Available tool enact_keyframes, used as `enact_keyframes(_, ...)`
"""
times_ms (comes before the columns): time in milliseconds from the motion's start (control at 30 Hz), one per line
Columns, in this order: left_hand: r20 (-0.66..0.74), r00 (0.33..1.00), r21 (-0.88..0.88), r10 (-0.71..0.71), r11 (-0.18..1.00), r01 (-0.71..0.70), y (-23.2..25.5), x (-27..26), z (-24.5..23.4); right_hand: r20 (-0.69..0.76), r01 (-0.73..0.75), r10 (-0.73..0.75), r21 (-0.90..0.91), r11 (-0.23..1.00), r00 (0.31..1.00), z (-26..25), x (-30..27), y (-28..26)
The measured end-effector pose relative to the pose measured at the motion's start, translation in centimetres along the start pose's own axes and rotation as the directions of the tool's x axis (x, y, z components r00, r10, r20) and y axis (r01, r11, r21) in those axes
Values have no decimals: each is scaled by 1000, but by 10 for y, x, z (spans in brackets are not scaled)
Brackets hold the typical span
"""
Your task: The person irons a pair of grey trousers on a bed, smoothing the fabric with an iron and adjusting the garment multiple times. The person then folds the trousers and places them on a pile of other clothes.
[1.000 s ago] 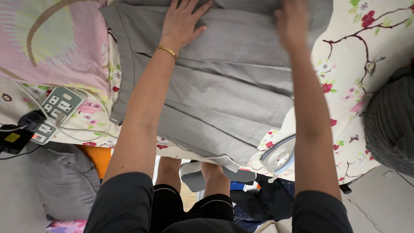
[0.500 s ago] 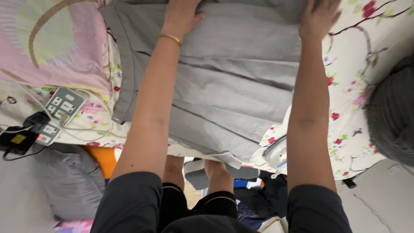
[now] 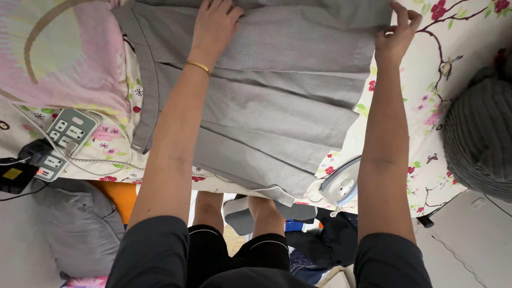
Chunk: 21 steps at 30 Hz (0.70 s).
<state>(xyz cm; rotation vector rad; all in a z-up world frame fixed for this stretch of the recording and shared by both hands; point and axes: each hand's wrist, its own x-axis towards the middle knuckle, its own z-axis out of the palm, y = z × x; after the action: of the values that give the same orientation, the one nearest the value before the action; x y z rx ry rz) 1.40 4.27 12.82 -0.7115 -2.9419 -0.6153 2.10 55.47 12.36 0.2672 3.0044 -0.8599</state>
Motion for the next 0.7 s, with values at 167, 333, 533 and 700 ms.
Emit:
enact_keyframes(167,83,993,-181,-88,978,101,-5,9,-14,-26,163,-163,6,987,986,-12,7,6)
enact_keyframes(333,256,947,-190,-195,950,248,-19,8,-16,39,-110,108,54,992,993,-5,23,43)
enact_keyframes(533,44,986,-69,-159,984,162,-46,-7,-5,-107,86,-96,-98,991,990,26,45,80)
enact_keyframes(700,117,960,-57,-255,963,263,-58,-9,-2,-320,100,-280,-479,872,905,41,22,13)
